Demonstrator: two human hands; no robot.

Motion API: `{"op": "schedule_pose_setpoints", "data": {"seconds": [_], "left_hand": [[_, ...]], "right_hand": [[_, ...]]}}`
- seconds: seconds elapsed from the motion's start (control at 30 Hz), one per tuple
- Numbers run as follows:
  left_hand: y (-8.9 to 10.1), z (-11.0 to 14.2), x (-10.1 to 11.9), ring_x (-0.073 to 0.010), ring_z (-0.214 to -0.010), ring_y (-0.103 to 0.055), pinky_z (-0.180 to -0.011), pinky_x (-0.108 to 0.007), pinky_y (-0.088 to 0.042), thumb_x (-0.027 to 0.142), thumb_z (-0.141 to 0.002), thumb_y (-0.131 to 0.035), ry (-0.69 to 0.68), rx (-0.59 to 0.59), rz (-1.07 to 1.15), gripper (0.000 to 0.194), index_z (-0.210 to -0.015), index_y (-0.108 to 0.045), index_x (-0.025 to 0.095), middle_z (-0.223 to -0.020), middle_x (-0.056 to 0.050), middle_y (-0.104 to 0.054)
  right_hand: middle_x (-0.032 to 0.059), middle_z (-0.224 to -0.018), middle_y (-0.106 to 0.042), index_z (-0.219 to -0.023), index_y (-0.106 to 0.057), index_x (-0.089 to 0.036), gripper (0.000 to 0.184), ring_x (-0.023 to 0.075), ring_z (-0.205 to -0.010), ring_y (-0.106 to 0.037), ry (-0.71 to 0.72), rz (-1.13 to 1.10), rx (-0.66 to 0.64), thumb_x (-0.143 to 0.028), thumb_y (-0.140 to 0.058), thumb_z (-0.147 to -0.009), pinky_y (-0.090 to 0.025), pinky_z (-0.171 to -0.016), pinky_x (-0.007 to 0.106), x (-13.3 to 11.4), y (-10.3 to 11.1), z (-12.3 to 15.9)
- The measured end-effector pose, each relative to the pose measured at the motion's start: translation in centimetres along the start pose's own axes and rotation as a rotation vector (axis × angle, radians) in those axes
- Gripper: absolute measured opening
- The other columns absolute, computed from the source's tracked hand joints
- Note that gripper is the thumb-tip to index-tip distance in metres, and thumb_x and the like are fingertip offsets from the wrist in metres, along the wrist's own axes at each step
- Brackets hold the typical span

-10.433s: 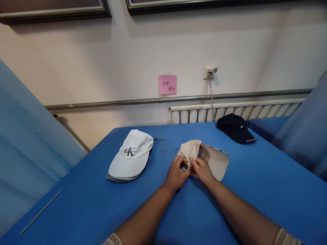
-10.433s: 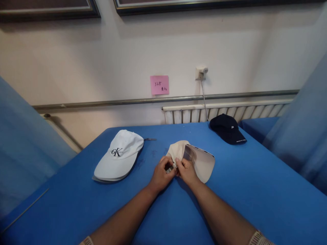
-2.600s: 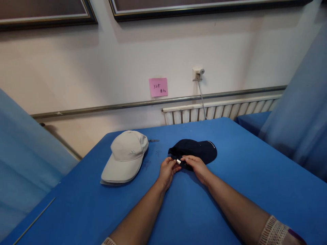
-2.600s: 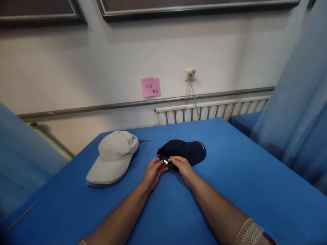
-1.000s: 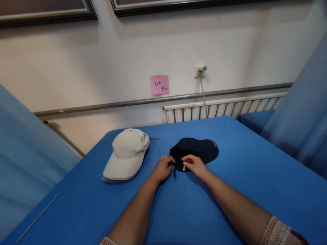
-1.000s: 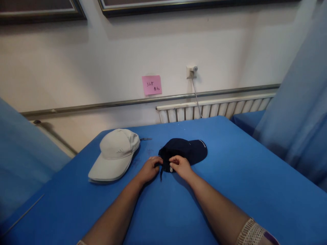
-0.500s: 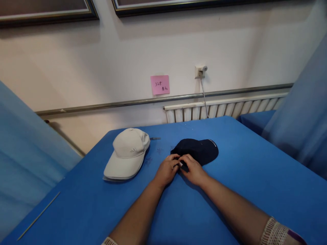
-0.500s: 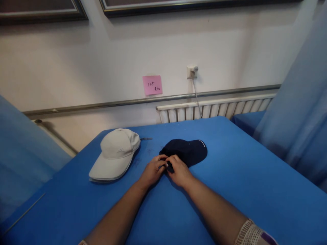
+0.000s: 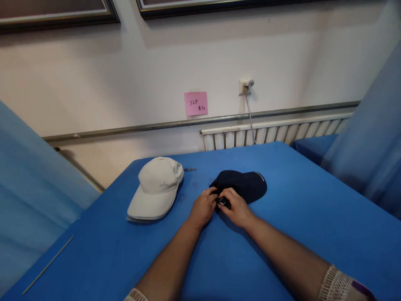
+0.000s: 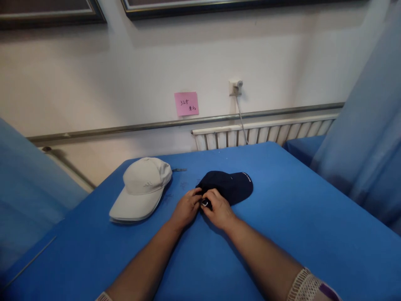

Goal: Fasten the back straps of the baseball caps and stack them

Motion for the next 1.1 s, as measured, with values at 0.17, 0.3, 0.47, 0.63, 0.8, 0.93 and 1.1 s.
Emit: {"op": "schedule_pose_setpoints", "data": {"seconds": [0.17, 0.3, 0.47, 0.63, 0.8, 0.93, 1.1], "left_hand": [[2.1, -0.5, -2.6, -0.0277, -0.113, -0.056, -0.106, -0.042, -0.036, 0.019, -0.079, -0.056, 0.327, 0.256, 0.115, 0.017, -0.089, -0.071, 0.02, -0.119, -0.009, -0.063], [3.9, -0.4, -3.0, -0.0302, -0.12, -0.05, -0.106, -0.045, -0.034, 0.026, -0.081, -0.057, 0.486, 0.571, 0.084, 0.041, -0.119, -0.056, 0.014, -0.126, -0.016, -0.055], [3.8, 0.3, 1.0, -0.0245, -0.101, -0.058, -0.094, -0.034, -0.041, 0.037, -0.081, -0.06, 0.302, 0.619, 0.225, 0.023, -0.095, -0.064, 0.02, -0.1, -0.008, -0.065], [0.1, 0.7, 3.4, -0.0181, -0.067, -0.058, -0.064, -0.029, -0.044, 0.055, -0.083, -0.055, 0.503, 0.0, 0.766, 0.043, -0.074, -0.066, 0.014, -0.068, -0.005, -0.064], [-1.0, 0.9, 2.8, -0.0143, -0.069, -0.061, -0.062, -0.025, -0.047, 0.041, -0.08, -0.067, 0.664, -0.002, 1.326, 0.027, -0.087, -0.065, 0.015, -0.08, -0.005, -0.067], [0.0, 0.5, 1.2, -0.019, -0.075, -0.067, -0.068, -0.031, -0.052, 0.037, -0.083, -0.063, 0.74, 0.039, 1.437, 0.025, -0.098, -0.065, 0.016, -0.088, -0.007, -0.071], [1.9, -0.1, -0.8, -0.0259, -0.116, -0.058, -0.102, -0.043, -0.043, 0.04, -0.089, -0.05, 0.659, 0.063, 1.614, 0.033, -0.101, -0.068, 0.016, -0.109, -0.009, -0.071]], "right_hand": [[0.0041, -0.094, -0.057, -0.097, -0.058, -0.023, 0.016, 0.0176, -0.085, -0.057, 0.032, -0.085, 0.055, -0.016, -0.055, -0.082, -0.046, -0.079, 0.031, -0.5, 0.5, 0.1], [0.0049, -0.099, -0.059, -0.103, -0.058, -0.024, 0.021, 0.0191, -0.09, -0.057, -0.007, -0.1, 0.07, -0.021, -0.057, -0.082, -0.046, -0.083, 0.034, -0.1, 0.3, 0.1], [0.0059, -0.098, -0.061, -0.103, -0.059, -0.024, 0.021, 0.0214, -0.092, -0.058, -0.056, -0.136, 0.188, -0.025, -0.058, -0.082, -0.047, -0.084, 0.037, 0.6, 0.2, -0.1], [0.0081, -0.104, -0.06, -0.11, -0.056, -0.024, 0.026, 0.0208, -0.094, -0.058, 0.017, -0.163, 0.147, -0.024, -0.054, -0.084, -0.048, -0.084, 0.036, -1.0, 0.4, 0.4], [0.0081, -0.107, -0.062, -0.125, -0.051, -0.024, 0.042, 0.0211, -0.093, -0.06, 0.125, -0.143, -0.051, -0.029, -0.058, -0.084, -0.049, -0.084, 0.037, -3.0, 0.8, 1.0], [0.0091, -0.103, -0.064, -0.107, -0.061, -0.024, 0.023, 0.0226, -0.096, -0.06, 0.09, -0.091, 0.214, -0.025, -0.047, -0.089, -0.046, -0.089, 0.04, -1.5, 3.1, 0.5], [0.0139, -0.118, -0.058, -0.1, -0.061, -0.019, 0.028, 0.0288, -0.121, -0.046, -0.375, -0.092, 0.675, -0.036, -0.054, -0.079, -0.033, -0.104, 0.047, 5.0, 6.3, -0.7]]}}
Point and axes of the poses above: each hand's wrist, its own z-axis away from the middle knuckle, its own y-axis out of the back of the hand, x = y × z, the point moved 2 cm from there along -z, towards the middle knuckle
